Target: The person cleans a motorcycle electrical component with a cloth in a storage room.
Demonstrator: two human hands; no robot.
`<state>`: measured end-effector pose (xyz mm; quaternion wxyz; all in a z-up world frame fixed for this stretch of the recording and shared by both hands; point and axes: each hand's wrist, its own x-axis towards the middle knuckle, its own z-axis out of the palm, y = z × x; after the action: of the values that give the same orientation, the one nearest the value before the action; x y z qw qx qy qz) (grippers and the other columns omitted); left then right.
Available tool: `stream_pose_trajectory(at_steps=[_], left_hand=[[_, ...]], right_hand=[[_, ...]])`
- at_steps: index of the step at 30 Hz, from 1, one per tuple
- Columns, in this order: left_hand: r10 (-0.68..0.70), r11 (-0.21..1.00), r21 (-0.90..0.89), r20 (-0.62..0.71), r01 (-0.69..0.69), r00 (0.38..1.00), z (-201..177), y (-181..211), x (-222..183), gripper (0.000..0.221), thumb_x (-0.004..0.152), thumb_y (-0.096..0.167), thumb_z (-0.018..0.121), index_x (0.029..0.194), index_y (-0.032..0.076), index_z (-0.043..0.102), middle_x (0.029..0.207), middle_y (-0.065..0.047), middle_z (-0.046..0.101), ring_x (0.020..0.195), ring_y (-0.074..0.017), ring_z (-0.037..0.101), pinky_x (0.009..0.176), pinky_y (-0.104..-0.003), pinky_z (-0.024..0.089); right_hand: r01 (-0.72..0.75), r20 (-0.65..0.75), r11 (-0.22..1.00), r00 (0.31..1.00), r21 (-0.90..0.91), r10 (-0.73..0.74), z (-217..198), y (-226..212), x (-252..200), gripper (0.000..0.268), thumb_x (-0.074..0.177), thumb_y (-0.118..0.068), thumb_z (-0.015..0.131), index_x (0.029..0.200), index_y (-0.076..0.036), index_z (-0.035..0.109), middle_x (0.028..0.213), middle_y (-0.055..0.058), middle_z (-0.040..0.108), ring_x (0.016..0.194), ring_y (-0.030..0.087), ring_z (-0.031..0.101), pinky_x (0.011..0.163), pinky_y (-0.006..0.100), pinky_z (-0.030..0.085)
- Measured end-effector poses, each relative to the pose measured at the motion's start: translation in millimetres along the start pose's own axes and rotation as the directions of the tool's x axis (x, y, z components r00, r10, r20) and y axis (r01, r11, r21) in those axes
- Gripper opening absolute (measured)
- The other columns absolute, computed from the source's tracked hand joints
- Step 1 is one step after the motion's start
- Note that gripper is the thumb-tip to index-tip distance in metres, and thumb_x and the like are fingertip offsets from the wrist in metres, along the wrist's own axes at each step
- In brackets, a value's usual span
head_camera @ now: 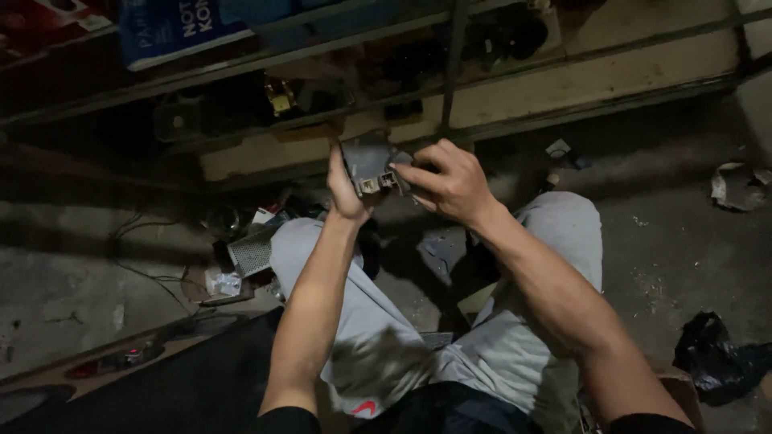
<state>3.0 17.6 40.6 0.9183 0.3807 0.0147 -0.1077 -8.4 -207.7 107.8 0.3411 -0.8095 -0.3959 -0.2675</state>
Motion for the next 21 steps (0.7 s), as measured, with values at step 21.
stream_pose_trajectory(at_steps=[21], left_hand=[[-0.452,0.889,-0.049,0.055,0.455,0.890,-12,9,1,0.077,0.102,0.069,0.031,0.109,0.003,0.071,0.098,-0.012,0.076,0.086,-0.0276,0.072,0.077,-0.044,0.058]], right_hand=[[-0.074,0.125,0.995,0.990,0.069,0.064,3,-14,5,0.040,0.072,-0.021,0.085,0.109,-0.009,0.075,0.096,0.013,0.062,0.084,0.034,0.062,0.066,0.046,0.050]])
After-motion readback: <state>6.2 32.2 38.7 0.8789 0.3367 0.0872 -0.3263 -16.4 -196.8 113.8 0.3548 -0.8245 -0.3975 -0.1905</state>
